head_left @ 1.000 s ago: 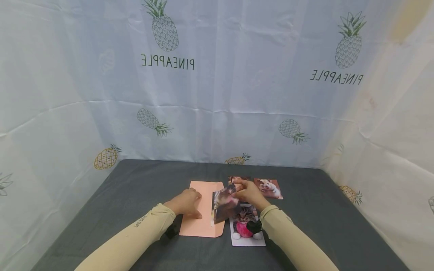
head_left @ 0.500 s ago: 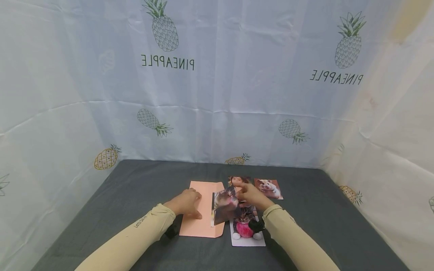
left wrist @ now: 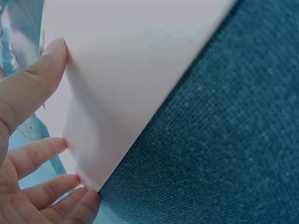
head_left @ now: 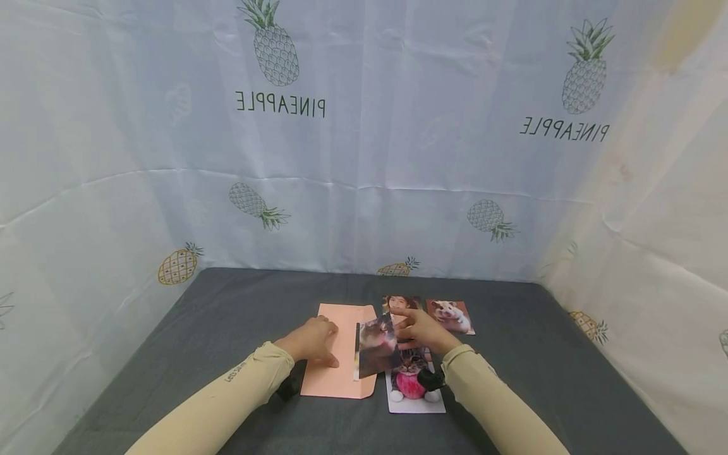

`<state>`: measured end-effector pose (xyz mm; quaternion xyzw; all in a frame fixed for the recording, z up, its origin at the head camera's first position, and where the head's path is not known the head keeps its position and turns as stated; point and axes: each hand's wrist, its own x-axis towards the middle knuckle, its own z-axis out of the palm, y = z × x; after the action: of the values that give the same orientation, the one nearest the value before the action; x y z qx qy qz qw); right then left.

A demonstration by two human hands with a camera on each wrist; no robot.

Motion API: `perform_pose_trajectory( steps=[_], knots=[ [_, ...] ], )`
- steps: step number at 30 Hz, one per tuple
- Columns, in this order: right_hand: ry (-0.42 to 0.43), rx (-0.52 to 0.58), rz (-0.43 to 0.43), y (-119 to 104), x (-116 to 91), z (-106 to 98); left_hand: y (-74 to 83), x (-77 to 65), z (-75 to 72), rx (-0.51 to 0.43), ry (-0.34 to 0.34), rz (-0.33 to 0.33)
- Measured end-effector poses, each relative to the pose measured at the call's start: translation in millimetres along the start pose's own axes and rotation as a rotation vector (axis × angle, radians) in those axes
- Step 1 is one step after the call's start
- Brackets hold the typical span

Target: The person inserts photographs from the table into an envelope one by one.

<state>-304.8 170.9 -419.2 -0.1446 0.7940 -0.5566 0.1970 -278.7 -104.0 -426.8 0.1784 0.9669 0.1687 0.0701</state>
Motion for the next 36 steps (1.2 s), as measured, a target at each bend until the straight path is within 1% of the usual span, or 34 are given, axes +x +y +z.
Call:
perform_pose_trajectory(
  steps=[6, 11, 19, 26, 33, 36],
  knots=[
    [0.019, 0.039, -0.001, -0.6, 0.8, 5.9, -0.8, 0.1, 0.5, -0.001, 0.002, 0.006],
    [0.032, 0.024, -0.008, -1.5, 0.1, 9.5, -0.6, -0.8, -0.4, 0.002, 0.002, 0.015],
    [0.072, -0.001, 0.011, -1.7, -2.5, 13.2, -2.5, 0.0, 1.5, 0.008, 0.007, 0.03],
    [0.046, -0.025, 0.001, -0.9, -4.5, 12.0, -1.4, -0.8, -0.1, 0.015, 0.01, 0.033],
    [0.031, 0.039, -0.006, 1.7, -5.4, 13.9, -1.1, -2.3, -1.8, -0.007, 0.008, 0.043],
    [0.037, 0.041, -0.013, 1.9, -5.3, 15.7, -0.5, -3.4, -2.9, 0.001, 0.011, 0.051]
  ],
)
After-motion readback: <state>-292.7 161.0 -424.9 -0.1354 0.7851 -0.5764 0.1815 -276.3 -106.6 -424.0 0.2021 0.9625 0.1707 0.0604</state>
